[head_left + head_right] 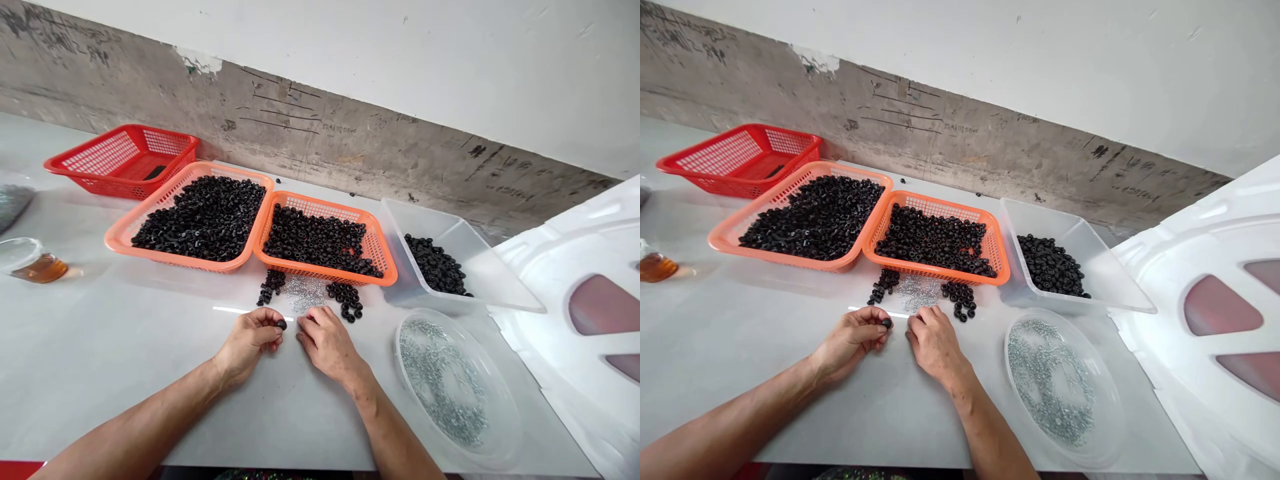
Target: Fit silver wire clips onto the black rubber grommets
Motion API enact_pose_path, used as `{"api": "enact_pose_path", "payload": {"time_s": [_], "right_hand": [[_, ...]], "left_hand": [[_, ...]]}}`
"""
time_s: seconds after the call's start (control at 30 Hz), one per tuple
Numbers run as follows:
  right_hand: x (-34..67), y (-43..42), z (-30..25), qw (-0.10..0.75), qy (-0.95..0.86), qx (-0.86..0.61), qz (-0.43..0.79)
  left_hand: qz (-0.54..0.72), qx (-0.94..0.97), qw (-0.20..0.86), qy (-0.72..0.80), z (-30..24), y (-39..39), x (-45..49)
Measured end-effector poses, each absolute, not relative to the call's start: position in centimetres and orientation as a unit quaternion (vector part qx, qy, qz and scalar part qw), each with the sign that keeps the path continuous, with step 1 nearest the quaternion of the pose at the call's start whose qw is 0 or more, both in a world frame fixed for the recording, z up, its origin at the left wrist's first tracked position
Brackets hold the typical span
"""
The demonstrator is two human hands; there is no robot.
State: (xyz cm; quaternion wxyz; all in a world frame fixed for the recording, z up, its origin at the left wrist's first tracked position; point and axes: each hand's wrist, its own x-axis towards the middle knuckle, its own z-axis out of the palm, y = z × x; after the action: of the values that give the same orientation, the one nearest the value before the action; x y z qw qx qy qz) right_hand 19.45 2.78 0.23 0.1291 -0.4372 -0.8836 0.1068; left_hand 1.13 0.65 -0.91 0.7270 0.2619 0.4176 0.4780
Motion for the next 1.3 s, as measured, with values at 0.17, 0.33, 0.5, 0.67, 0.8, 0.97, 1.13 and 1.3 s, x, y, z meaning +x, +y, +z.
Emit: {"api": "enact_pose_path", "payload": {"time_s": [0.17, 0.33, 0.5, 0.67, 0.8, 0.97, 1.13, 1.3], "right_hand": [[19.5, 2.9, -0.7, 0.176, -0.872, -0.435, 0.138], [19.5, 2.9, -0.6, 0.275, -0.817, -0.449, 0.235], [19.4, 2.6, 0.0, 0.3, -0.758, -0.482, 0.322], [19.3, 2.4, 0.6, 0.287, -0.709, -0.52, 0.381], [19.3, 2.5, 1.2, 0.295, -0.672, -0.526, 0.43], [19.3, 2.5, 1.7, 0.307, -0.667, -0.514, 0.444], [19.3, 2.4, 2.0, 0.313, -0.654, -0.509, 0.464], [19.4, 2.3, 2.1, 0.31, -0.651, -0.491, 0.489]], "left_hand": [[0.477, 0.244, 0.746, 0.395, -0.9, 1.0, 1.0], [0.466, 0.242, 0.768, 0.368, -0.7, 1.0, 0.9], [0.468, 0.236, 0.775, 0.354, -0.7, 0.9, 0.9], [0.449, 0.226, 0.79, 0.351, -0.5, 1.0, 1.0], [0.44, 0.23, 0.799, 0.339, -0.3, 1.0, 1.1], [0.42, 0.235, 0.806, 0.343, -0.1, 0.8, 1.2], [0.404, 0.239, 0.819, 0.328, -0.3, 0.6, 1.2], [0.419, 0.265, 0.805, 0.324, -0.6, 0.5, 1.2]]}}
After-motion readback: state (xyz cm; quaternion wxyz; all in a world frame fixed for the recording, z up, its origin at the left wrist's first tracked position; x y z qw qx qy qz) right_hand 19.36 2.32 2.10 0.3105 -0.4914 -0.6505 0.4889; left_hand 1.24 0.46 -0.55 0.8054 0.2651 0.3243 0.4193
